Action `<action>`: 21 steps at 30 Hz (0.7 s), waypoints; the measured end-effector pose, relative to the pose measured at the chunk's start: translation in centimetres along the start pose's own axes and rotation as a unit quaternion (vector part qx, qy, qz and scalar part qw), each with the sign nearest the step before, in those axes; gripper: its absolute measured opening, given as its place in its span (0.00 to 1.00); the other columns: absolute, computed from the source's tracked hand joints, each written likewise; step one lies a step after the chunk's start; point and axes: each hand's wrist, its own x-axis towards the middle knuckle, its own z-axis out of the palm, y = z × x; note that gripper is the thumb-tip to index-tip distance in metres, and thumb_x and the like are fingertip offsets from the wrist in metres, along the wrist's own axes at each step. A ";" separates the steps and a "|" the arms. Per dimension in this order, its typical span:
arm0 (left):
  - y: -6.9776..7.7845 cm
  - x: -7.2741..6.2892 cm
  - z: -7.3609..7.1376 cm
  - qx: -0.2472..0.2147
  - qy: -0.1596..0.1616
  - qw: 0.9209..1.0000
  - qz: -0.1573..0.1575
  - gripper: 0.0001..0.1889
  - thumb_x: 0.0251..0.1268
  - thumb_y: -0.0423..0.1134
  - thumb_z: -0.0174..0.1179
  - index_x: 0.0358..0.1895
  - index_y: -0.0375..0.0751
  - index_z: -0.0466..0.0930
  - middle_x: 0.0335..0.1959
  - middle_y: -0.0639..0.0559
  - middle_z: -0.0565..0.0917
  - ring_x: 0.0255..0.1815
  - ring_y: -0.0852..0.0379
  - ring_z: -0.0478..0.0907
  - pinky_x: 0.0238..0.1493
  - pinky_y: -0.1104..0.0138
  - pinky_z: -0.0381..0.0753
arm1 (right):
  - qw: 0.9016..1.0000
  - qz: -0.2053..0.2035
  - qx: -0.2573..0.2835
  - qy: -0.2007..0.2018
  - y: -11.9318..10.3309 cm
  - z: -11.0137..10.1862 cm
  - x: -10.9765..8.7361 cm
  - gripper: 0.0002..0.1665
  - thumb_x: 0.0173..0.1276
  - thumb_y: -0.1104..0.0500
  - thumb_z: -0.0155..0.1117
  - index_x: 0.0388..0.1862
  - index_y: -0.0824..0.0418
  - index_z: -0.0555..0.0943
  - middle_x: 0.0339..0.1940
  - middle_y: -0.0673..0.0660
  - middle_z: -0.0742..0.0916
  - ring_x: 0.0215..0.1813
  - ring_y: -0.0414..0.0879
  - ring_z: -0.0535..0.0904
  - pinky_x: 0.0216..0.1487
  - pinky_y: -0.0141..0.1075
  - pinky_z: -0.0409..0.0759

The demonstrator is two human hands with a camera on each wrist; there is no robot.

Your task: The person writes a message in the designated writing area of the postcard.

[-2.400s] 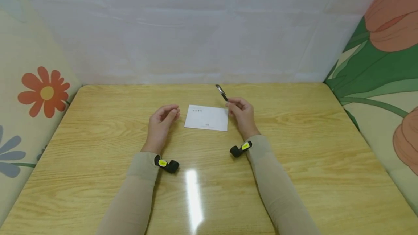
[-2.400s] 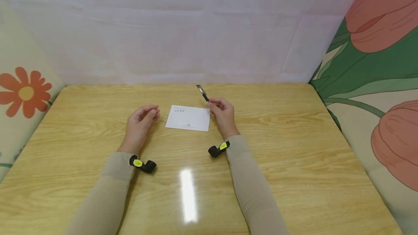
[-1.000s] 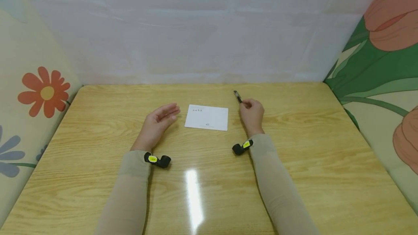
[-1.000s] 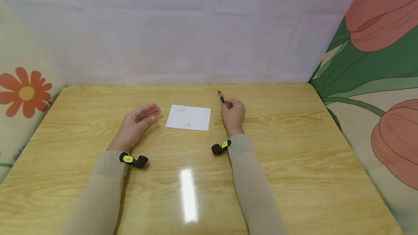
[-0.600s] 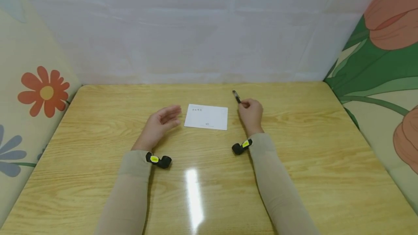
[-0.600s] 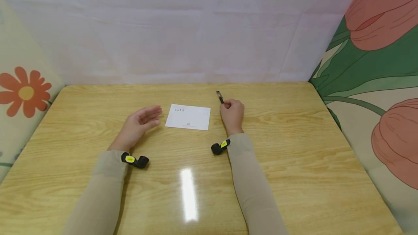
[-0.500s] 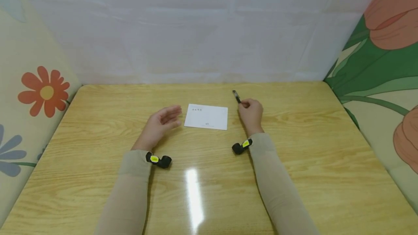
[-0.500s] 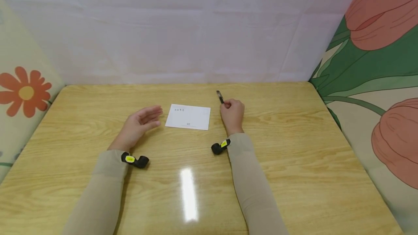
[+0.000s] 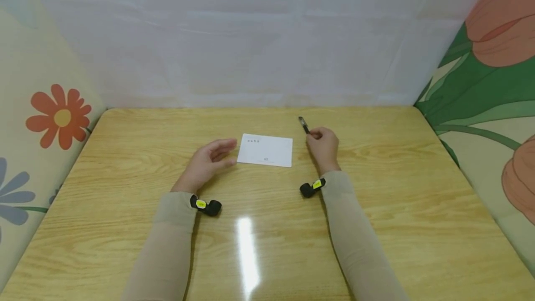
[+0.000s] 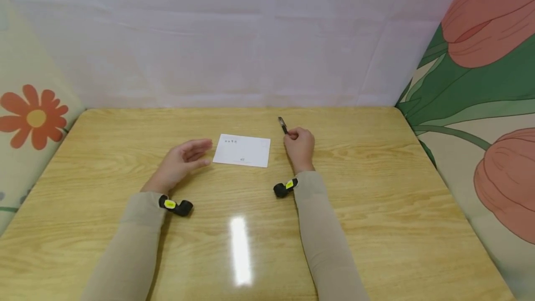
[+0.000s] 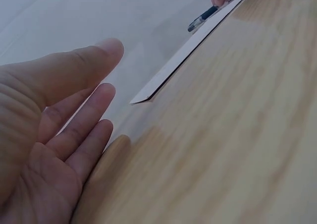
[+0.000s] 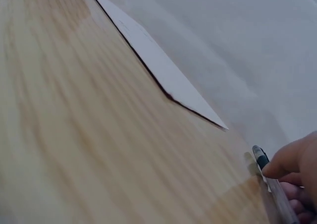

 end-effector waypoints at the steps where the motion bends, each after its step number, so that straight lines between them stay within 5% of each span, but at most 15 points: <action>1: 0.0 0.0 0.0 0.003 -0.001 1.000 0.001 0.32 0.65 0.32 0.69 0.71 0.33 0.70 0.70 0.37 0.73 0.73 0.43 0.69 0.71 0.63 0.69 | 1.000 0.003 0.003 -0.001 0.0 -0.1 0.0 0.10 0.64 0.66 0.67 0.42 0.70 0.87 0.36 0.64 0.88 0.39 0.55 0.83 0.43 0.42 0.81; 21: 0.0 0.7 0.6 0.027 -0.013 0.999 0.012 0.30 0.65 0.35 0.70 0.70 0.35 0.72 0.68 0.40 0.76 0.71 0.44 0.71 0.72 0.56 0.68 | 0.994 0.032 0.094 0.041 0.3 -1.5 0.3 0.12 0.65 0.65 0.61 0.42 0.68 0.88 0.33 0.59 0.85 0.36 0.46 0.76 0.38 0.33 0.74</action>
